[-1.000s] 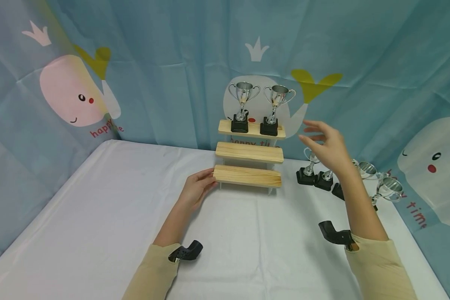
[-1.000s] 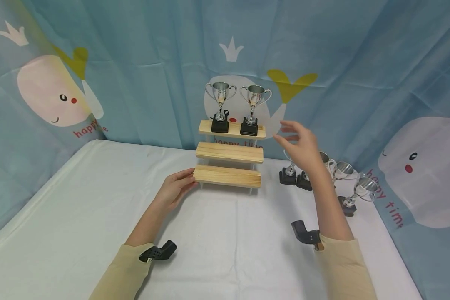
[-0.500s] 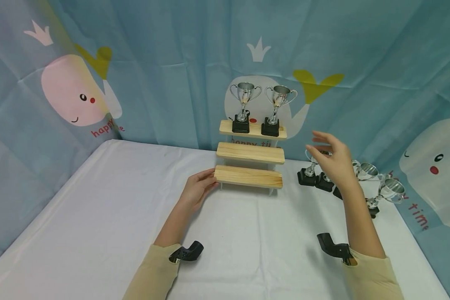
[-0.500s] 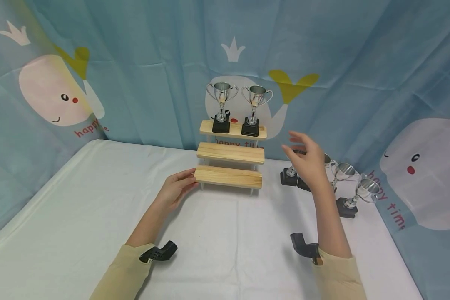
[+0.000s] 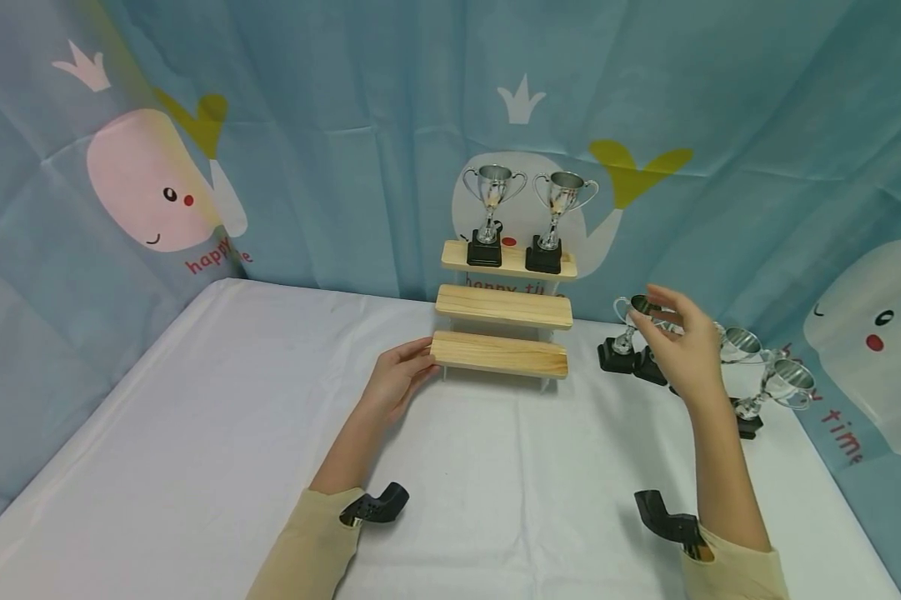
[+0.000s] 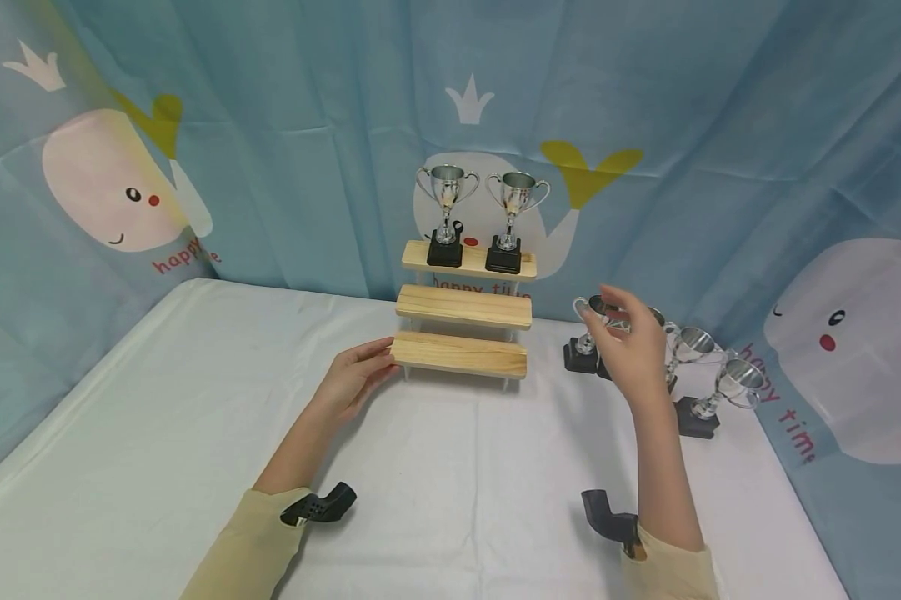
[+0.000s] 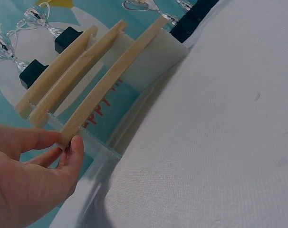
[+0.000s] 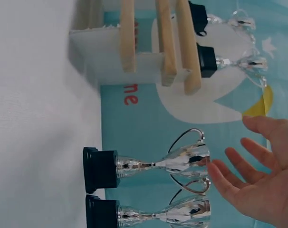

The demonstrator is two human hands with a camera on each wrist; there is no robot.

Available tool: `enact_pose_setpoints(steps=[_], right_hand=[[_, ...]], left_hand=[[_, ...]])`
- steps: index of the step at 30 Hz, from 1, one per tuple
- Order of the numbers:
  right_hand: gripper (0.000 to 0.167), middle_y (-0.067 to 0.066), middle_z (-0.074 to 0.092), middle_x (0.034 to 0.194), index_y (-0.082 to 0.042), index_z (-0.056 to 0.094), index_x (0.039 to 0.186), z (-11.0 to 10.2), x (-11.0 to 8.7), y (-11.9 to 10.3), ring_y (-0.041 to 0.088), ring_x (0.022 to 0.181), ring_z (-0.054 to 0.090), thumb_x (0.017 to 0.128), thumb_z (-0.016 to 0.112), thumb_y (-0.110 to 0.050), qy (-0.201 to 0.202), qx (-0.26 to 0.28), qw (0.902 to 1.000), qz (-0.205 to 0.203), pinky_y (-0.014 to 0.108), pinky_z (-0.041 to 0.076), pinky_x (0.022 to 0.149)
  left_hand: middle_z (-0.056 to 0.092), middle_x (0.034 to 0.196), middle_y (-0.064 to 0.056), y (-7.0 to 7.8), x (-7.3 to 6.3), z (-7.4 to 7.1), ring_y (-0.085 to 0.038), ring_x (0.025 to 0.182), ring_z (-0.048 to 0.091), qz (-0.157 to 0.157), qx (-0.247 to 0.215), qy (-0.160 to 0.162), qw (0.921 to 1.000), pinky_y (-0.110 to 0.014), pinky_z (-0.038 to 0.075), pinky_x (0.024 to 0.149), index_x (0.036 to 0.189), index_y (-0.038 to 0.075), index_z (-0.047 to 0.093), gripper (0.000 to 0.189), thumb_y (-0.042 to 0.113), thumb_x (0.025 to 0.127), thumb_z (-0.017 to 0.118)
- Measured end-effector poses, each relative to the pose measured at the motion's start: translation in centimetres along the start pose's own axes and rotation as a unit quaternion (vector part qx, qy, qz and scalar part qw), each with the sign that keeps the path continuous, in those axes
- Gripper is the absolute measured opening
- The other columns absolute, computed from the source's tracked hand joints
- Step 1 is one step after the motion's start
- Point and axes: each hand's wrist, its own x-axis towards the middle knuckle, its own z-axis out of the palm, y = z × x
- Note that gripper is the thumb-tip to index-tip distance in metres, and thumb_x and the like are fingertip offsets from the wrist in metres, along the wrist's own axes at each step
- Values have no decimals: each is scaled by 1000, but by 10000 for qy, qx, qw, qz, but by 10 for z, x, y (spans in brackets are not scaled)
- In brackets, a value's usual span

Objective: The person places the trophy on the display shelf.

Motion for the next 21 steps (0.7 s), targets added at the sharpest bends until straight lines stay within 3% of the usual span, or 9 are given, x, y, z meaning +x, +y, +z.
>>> enact_pose_setpoints(steps=[6,13,17,21], right_hand=[[55,25,55,151,-6,50,156,1,-5,6,43,134,53,108,64,-27,144,-65,9995,288,55,52,107],[54,21,53,154,-6,50,156,2,-8,9,43,133,55,107,64,-24,391,-115,9976,557,64,49,110],[56,18,51,158,-7,49,158,4,-5,11,41,131,57,107,65,-24,461,-136,9965,690,61,51,109],[57,17,50,159,-9,47,159,5,-2,15,38,126,59,107,64,-26,426,-255,9962,719,29,56,90]], left_hand=[[51,146,-27,0,0,1,-22,117,61,26,5,-21,10000,-18,60,95,152,-11,46,46,-7,106,52],[52,145,-27,0,-1,2,-21,116,62,41,19,-8,10000,-18,60,95,152,-11,47,46,-7,106,52],[52,145,-26,0,-1,2,-24,119,61,35,28,19,10000,-19,60,96,152,-11,47,46,-7,106,52],[52,144,-26,0,-1,1,-25,120,60,16,30,35,10000,-19,60,95,152,-10,47,46,-7,106,52]])
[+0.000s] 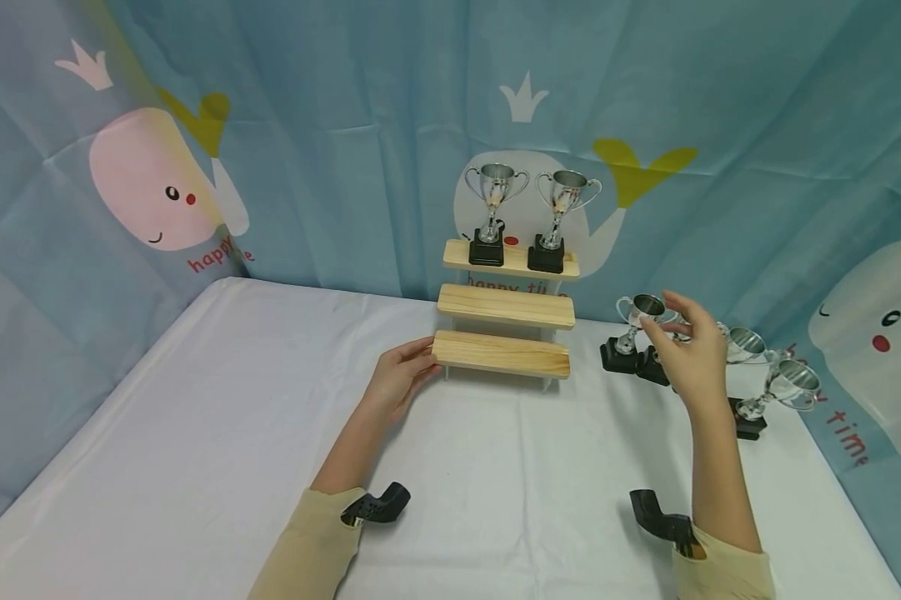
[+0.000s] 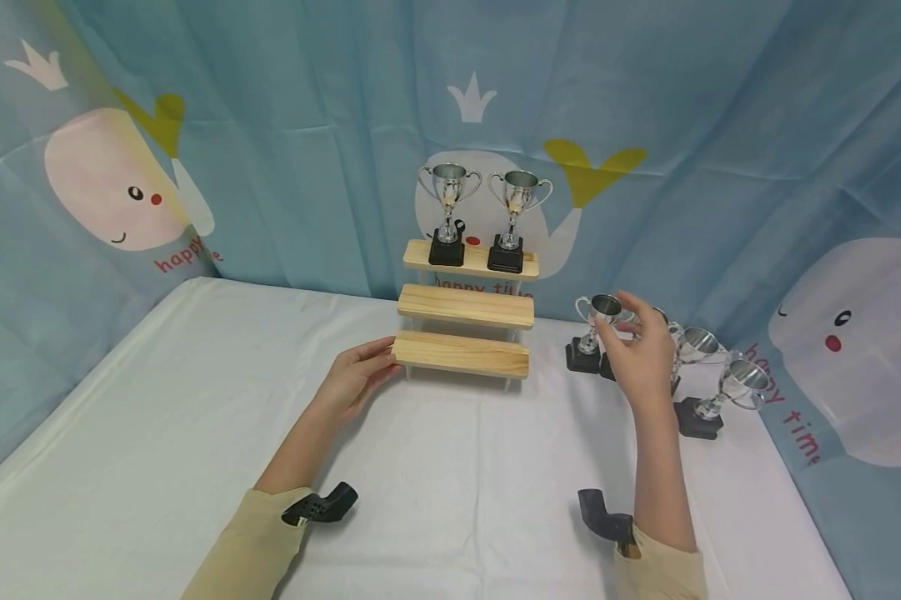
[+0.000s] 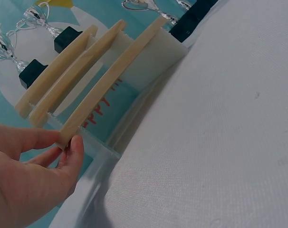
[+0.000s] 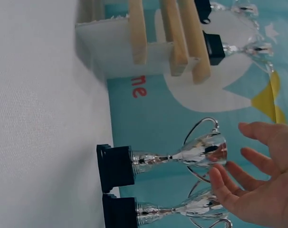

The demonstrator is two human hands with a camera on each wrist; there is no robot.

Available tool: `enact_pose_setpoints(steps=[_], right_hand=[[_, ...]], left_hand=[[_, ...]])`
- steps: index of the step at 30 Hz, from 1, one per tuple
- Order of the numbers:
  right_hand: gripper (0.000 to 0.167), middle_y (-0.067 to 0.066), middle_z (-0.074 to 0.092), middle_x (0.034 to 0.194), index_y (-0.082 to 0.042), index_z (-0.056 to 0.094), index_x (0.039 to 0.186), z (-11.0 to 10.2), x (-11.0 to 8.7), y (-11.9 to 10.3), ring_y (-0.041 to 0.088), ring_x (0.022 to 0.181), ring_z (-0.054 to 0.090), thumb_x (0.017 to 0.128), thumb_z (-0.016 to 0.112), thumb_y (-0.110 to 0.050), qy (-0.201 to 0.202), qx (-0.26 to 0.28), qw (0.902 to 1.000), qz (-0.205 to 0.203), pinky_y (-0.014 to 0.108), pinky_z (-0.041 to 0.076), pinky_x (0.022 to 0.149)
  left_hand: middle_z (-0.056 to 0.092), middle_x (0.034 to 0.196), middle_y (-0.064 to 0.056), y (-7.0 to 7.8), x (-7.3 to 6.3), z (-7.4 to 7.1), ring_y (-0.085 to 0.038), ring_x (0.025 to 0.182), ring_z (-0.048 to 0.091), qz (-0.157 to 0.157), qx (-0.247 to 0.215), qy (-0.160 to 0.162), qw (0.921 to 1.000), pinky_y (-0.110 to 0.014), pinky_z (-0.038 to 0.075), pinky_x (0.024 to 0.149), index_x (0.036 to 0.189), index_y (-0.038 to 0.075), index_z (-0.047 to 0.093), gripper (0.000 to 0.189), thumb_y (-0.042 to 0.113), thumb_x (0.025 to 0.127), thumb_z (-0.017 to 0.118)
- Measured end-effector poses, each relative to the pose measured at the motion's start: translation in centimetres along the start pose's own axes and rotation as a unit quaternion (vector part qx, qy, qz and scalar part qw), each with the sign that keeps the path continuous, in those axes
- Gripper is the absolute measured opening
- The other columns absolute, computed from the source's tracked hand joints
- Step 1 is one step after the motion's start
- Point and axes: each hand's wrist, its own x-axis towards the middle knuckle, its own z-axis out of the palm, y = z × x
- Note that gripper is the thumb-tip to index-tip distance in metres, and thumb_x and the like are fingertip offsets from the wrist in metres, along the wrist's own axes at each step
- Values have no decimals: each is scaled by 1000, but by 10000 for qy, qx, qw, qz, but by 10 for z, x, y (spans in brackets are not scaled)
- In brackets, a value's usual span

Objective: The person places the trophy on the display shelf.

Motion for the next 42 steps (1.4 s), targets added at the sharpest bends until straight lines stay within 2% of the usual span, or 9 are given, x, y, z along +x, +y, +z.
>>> enact_pose_setpoints(steps=[3,6,14,24,29,32,37,40,42], right_hand=[[58,19,51,158,-9,47,159,1,3,2,38,124,60,107,65,-25,-22,-79,10000,-9,7,44,71],[59,21,50,158,-8,46,160,1,6,4,41,125,60,107,65,-25,-61,-93,9999,-18,3,39,65],[64,25,47,159,-6,42,161,2,15,6,46,125,59,106,66,-28,-231,-221,9995,-70,6,38,61],[65,31,45,156,-1,39,161,0,24,4,51,120,62,106,65,-24,-440,-441,9979,-203,8,40,64],[68,33,43,157,1,35,162,0,28,5,51,112,65,106,65,-22,-716,-584,9954,-266,29,54,74],[70,33,42,158,1,34,163,3,30,8,45,105,67,105,67,-20,-881,-608,9939,-277,35,56,74],[71,33,49,148,2,36,161,9,30,12,22,85,64,103,71,-18,-909,-680,9931,-302,20,49,62],[71,33,52,143,2,38,161,12,30,12,18,82,62,102,72,-18,-841,-703,9934,-323,19,47,60],[70,33,50,147,2,38,160,13,29,12,18,82,62,102,72,-18,-815,-709,9936,-337,19,47,60]], left_hand=[[52,143,-25,0,0,0,-25,121,60,-22,-7,0,10000,-19,60,96,152,-10,47,46,-7,106,52],[52,144,-25,0,0,0,-24,121,60,-37,-24,-3,10000,-20,60,97,152,-10,47,46,-7,106,52],[53,142,-25,0,0,0,-23,119,61,-5,-15,-6,10000,-20,60,97,152,-10,48,46,-7,106,52],[54,141,-24,0,0,0,-20,115,62,39,15,-27,10000,-20,60,96,151,-10,48,46,-7,106,52],[53,141,-26,-1,0,0,-22,116,62,24,-33,-13,10000,-19,60,95,151,-12,47,46,-8,106,52],[53,141,-28,0,0,1,-23,116,62,33,-35,8,10000,-19,60,94,151,-14,46,46,-9,106,51],[53,142,-28,2,-2,1,-25,118,61,11,-37,56,10000,-18,60,93,151,-13,46,46,-10,106,51],[53,141,-28,1,-1,1,-25,118,61,10,-47,56,10000,-18,60,93,151,-14,47,46,-10,106,51],[54,139,-27,1,-1,1,-25,117,61,9,-56,65,10000,-18,60,93,150,-14,47,45,-10,105,52]])
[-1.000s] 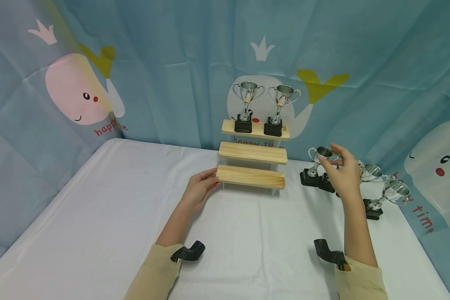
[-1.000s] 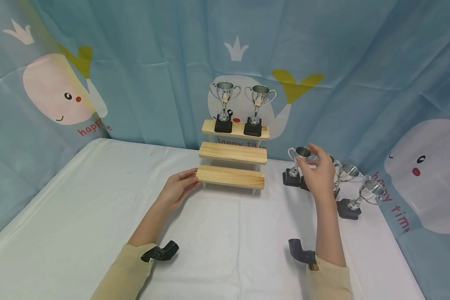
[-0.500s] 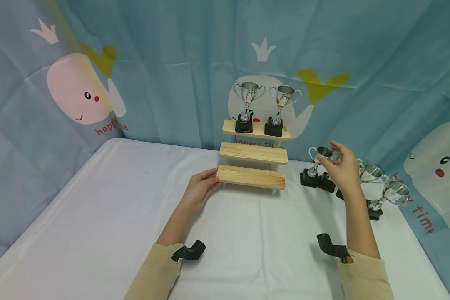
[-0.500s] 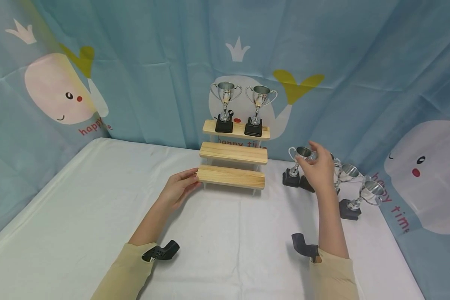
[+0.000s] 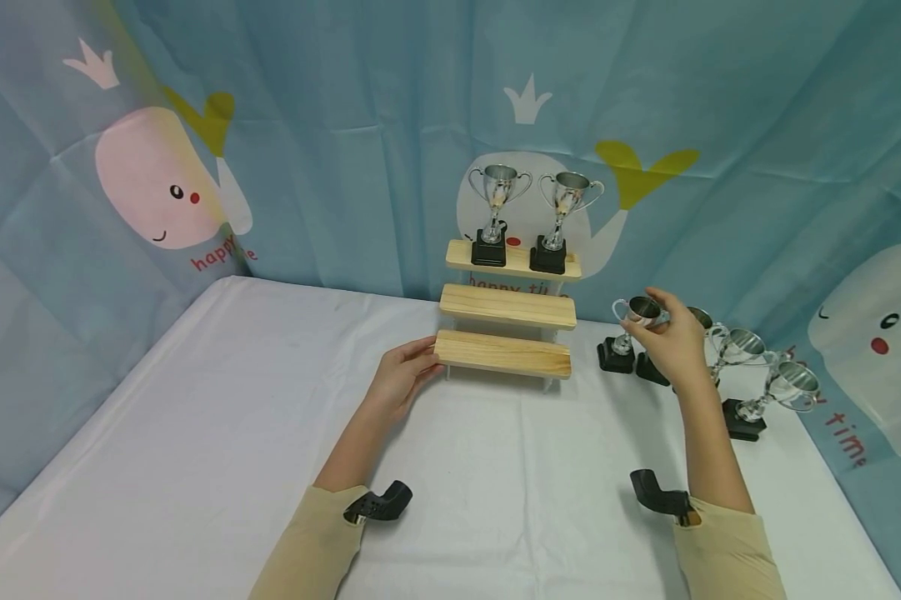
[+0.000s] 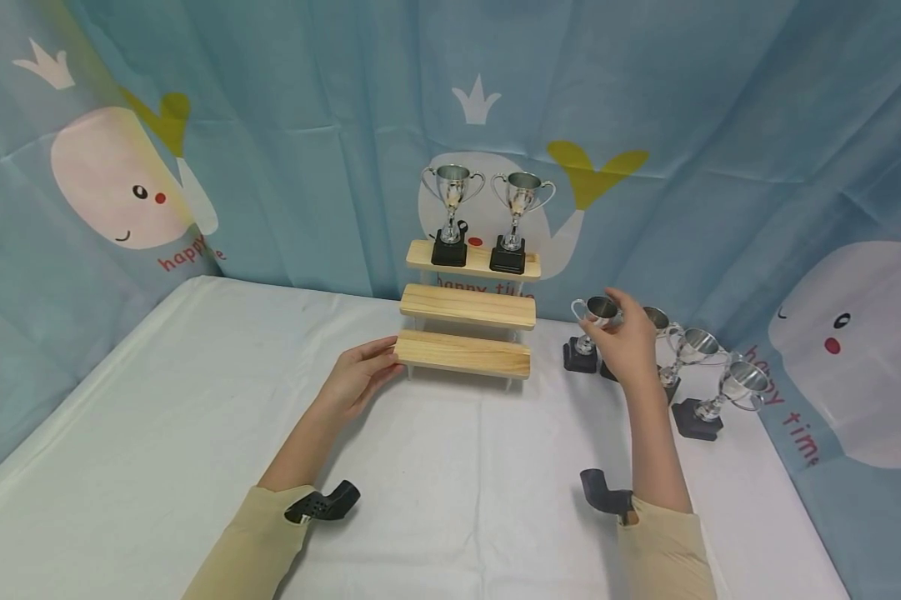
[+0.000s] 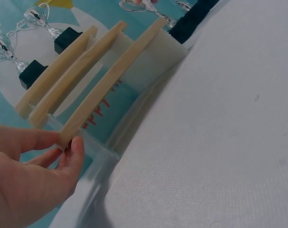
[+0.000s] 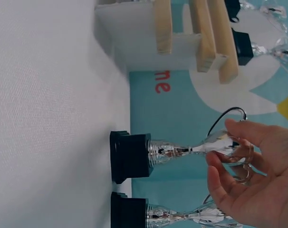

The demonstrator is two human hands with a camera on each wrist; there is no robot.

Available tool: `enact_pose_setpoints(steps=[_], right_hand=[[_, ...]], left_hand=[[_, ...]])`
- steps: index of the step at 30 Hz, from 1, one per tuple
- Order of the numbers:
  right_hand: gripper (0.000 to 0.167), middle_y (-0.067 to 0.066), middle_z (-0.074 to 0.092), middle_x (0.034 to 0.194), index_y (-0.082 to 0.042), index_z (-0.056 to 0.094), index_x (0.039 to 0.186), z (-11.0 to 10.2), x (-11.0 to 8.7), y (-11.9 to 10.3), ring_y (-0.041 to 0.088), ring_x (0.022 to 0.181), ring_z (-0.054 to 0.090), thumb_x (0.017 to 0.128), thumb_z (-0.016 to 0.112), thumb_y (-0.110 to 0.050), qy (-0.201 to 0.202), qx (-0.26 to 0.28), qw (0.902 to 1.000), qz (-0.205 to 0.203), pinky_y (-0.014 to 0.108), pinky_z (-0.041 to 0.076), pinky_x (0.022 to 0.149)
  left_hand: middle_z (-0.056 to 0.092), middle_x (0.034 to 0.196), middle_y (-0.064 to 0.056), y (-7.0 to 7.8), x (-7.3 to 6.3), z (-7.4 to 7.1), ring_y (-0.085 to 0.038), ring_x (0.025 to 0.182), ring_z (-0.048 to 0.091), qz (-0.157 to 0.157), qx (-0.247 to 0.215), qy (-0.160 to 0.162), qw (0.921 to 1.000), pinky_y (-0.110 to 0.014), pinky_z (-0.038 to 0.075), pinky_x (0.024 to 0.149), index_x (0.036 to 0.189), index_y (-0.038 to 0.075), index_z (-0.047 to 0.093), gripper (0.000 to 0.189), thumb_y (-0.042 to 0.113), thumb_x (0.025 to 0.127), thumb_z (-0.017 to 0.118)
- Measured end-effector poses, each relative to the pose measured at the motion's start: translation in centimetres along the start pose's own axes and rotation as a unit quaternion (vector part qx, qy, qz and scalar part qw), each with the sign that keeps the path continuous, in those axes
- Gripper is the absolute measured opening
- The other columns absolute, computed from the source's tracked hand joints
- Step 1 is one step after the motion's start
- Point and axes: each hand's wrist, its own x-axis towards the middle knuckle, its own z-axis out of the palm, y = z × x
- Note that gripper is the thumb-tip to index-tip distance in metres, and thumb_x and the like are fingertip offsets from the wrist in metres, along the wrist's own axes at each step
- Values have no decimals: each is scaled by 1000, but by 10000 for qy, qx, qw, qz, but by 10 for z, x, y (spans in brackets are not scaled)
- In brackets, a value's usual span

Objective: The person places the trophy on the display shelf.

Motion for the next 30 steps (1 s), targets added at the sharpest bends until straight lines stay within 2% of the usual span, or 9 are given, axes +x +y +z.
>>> enact_pose_setpoints(steps=[3,7,9,15,25,30], right_hand=[[69,33,54,143,2,40,159,1,0,-1,16,79,61,102,73,-17,39,5,10000,11,21,46,60],[67,30,62,122,1,44,157,2,-1,-2,12,75,58,101,74,-17,123,-49,9999,26,24,47,59],[66,31,62,125,1,45,156,3,-2,-3,13,72,56,100,75,-16,161,-103,9998,3,25,46,58],[64,32,53,148,2,50,153,3,-5,-5,18,67,52,98,77,-13,323,-207,9992,-79,26,41,52],[63,32,52,151,1,52,151,2,-14,-10,20,78,56,97,79,-17,518,-125,9986,12,21,42,54],[62,32,54,149,1,54,150,2,-18,-11,25,81,59,97,79,-20,567,-88,9984,-16,20,42,53]], left_hand=[[54,138,-26,0,1,0,-24,116,62,1,-13,-6,10000,-18,60,93,150,-13,47,45,-10,105,52],[53,139,-27,-1,1,0,-26,118,61,-1,-18,-21,10000,-19,60,93,150,-13,47,46,-10,105,52],[53,140,-27,0,1,0,-27,120,60,-3,-11,-14,10000,-19,60,93,151,-13,47,46,-10,105,52],[53,139,-27,-1,1,0,-26,118,61,11,6,-5,10000,-19,60,94,150,-13,47,45,-10,105,52],[53,138,-26,-3,2,0,-23,115,62,32,-13,-29,10000,-18,61,92,150,-14,47,45,-10,105,52],[53,140,-27,-2,2,0,-25,118,61,14,-6,-20,10000,-20,60,95,151,-13,47,45,-10,106,52]])
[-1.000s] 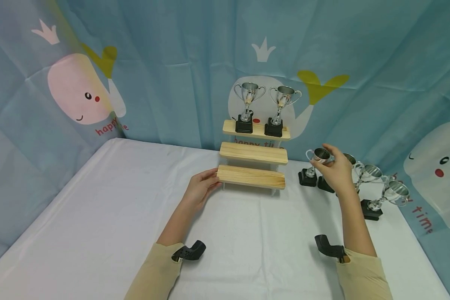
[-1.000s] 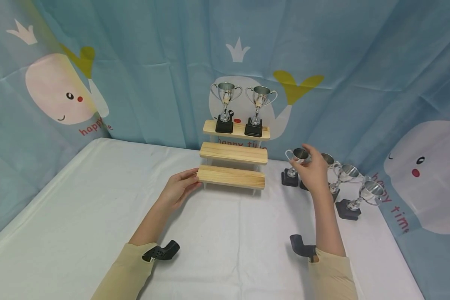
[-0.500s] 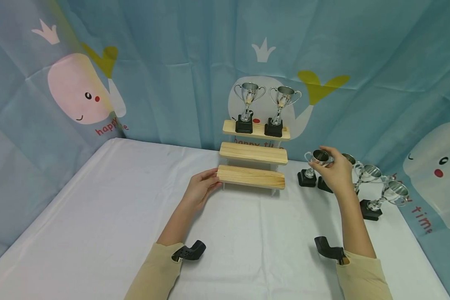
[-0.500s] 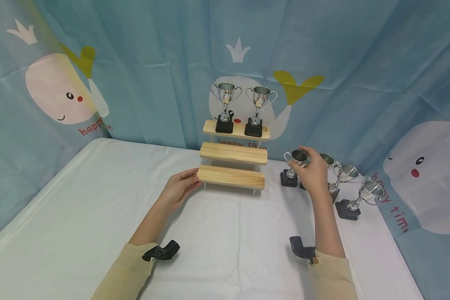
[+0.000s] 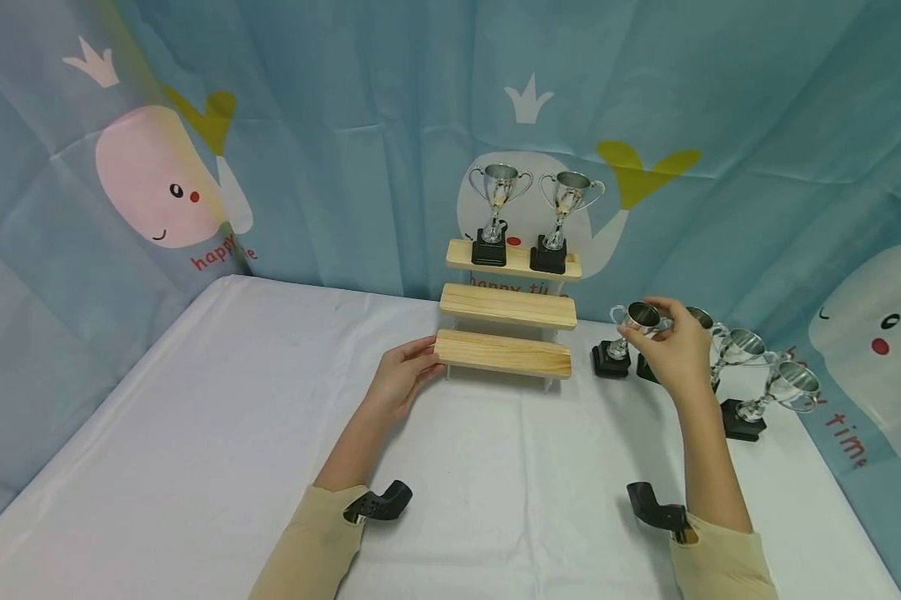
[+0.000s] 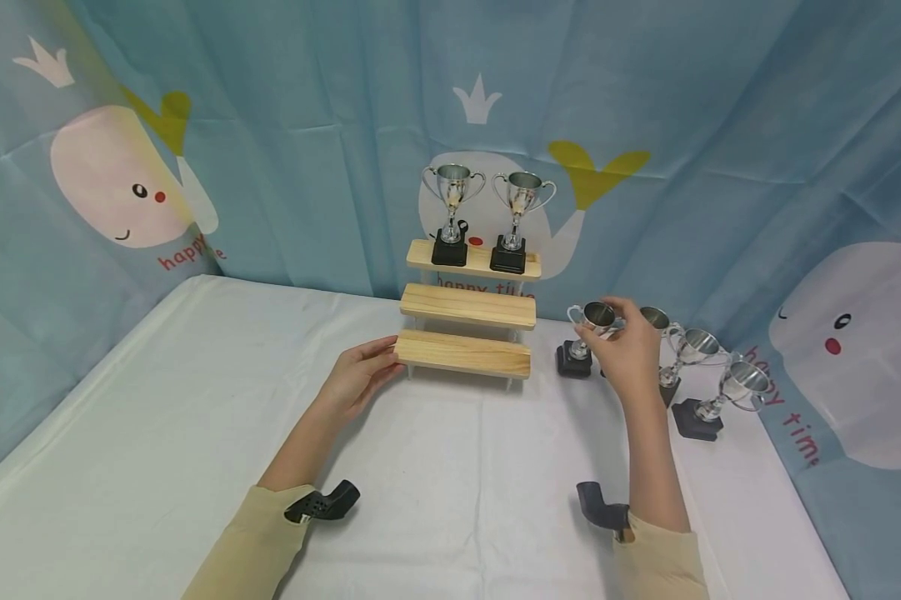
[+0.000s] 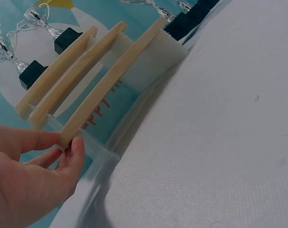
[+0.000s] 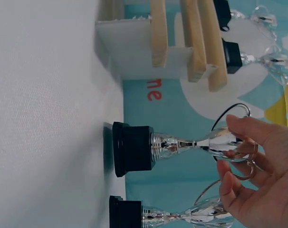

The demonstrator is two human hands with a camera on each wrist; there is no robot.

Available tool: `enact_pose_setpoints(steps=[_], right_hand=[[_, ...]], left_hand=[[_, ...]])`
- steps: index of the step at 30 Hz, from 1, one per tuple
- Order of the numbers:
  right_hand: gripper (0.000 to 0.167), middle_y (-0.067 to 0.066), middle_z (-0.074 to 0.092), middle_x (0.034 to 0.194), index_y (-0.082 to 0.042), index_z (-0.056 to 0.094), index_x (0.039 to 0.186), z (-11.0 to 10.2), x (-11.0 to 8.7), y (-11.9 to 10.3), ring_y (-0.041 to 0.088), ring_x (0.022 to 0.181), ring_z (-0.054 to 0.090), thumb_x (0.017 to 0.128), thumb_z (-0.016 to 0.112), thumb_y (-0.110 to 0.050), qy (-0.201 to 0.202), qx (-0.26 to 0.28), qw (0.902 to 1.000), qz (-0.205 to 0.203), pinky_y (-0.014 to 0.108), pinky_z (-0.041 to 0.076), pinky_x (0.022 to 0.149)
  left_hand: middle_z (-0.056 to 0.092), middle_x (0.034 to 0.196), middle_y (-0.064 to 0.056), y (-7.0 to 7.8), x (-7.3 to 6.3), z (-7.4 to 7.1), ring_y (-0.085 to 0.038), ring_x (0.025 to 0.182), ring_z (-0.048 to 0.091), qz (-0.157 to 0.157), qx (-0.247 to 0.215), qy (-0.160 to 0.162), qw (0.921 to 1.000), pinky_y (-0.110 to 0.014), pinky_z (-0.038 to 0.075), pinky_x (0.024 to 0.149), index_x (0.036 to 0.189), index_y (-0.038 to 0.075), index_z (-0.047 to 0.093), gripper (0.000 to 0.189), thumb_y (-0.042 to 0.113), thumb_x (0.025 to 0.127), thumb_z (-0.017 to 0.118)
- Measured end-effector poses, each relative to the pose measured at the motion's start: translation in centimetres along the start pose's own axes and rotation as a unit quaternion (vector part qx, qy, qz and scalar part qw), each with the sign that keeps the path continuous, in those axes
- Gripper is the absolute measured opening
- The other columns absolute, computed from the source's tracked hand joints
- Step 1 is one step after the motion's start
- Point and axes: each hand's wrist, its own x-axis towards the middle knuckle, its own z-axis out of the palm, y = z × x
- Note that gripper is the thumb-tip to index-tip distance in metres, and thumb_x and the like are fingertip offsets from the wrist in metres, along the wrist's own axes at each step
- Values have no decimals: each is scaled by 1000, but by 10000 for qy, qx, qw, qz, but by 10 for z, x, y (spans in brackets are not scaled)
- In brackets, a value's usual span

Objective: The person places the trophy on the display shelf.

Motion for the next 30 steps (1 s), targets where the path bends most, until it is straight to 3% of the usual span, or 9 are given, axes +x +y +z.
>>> enact_pose_setpoints(steps=[8,15,22,30], right_hand=[[60,28,55,151,-3,57,150,0,-10,-3,36,92,64,98,79,-22,112,208,9997,39,20,44,54],[59,24,57,150,-6,59,149,0,-17,-8,35,94,65,96,80,-22,277,206,9994,93,22,45,54],[61,24,57,149,-6,57,151,-8,-24,-16,43,106,66,97,80,-26,256,271,9993,65,15,45,60],[62,24,57,150,-5,57,151,-13,-28,-24,43,105,65,96,81,-22,354,344,9988,-18,14,45,61]], left_hand=[[52,142,-28,1,-1,0,-24,117,62,-13,69,4,10000,-20,60,95,151,-13,47,45,-9,106,52],[53,140,-27,0,0,0,-25,118,61,-3,50,21,10000,-20,60,95,151,-13,47,45,-9,106,52],[52,142,-28,-1,0,-1,-25,118,61,4,30,-12,10000,-19,60,94,151,-13,46,46,-9,106,52],[51,144,-28,-1,1,-1,-24,117,62,-4,18,1,10000,-20,60,95,151,-13,46,46,-9,106,52]])
